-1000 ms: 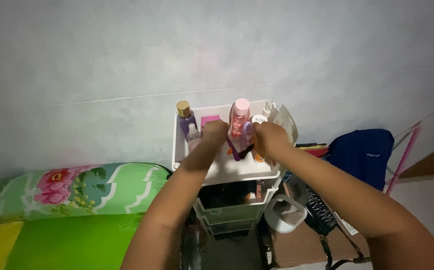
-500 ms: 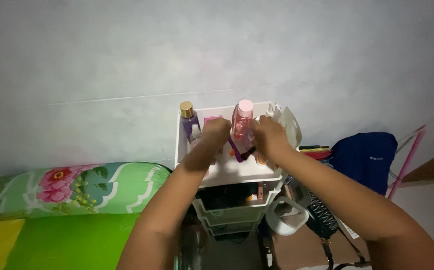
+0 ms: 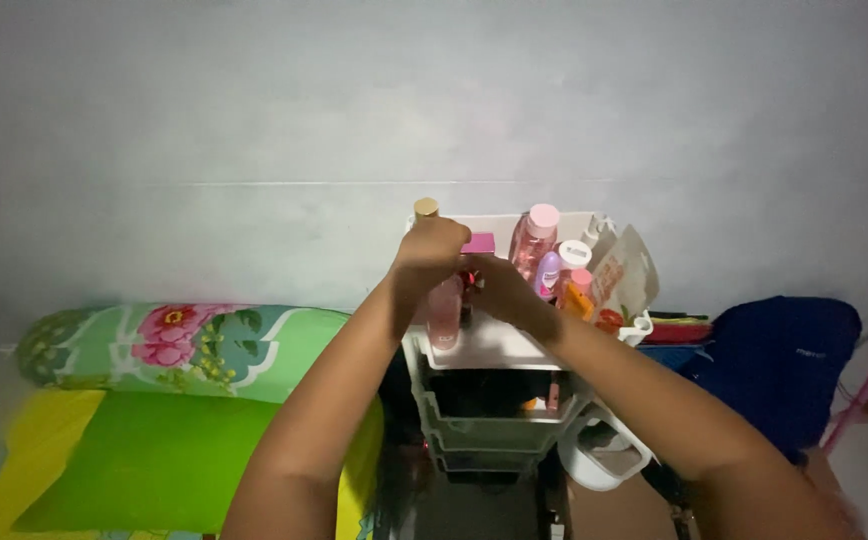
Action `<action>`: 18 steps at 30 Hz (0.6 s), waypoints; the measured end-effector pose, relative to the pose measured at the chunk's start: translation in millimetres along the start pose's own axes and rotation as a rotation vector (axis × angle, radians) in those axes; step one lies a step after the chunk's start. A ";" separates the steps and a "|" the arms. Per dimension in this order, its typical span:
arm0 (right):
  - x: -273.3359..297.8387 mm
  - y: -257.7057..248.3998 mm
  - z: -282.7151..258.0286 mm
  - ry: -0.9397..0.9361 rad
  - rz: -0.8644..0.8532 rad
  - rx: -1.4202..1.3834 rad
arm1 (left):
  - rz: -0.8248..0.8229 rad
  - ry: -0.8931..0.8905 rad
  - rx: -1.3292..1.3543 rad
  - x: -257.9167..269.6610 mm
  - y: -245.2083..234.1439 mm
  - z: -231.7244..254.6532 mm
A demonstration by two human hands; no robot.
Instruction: Folding a blanket on a bed and then organizing various toiletry bottles and personal items on a plastic storage shelf.
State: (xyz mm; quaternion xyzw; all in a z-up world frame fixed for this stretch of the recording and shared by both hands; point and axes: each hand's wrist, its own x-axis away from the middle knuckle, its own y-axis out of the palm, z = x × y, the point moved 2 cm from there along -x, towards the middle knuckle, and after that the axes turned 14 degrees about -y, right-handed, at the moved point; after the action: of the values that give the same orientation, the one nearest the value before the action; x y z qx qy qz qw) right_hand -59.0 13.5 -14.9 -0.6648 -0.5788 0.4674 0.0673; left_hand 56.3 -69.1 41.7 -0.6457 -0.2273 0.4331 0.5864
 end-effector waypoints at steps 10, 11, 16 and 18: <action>1.7 2.2 25.3 -0.076 0.056 0.031 | 1.190 0.083 -0.142 -11.0 79.5 -10.5; 2.1 -2.2 27.7 -0.162 0.031 0.114 | 1.186 0.152 -0.109 -15.3 92.1 -15.4; 10.3 2.1 57.6 -0.260 0.062 0.333 | 0.529 0.187 0.075 -12.9 84.4 -14.6; 10.0 -3.5 48.1 -0.294 0.030 0.339 | 0.473 0.086 -0.009 -13.0 79.9 -11.4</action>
State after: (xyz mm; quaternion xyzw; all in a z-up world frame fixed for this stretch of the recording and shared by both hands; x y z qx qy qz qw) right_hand -96.2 1.2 -44.8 -0.5772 -0.4857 0.6507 0.0860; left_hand 41.8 -102.7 -31.4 -0.7014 -0.0464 0.5296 0.4748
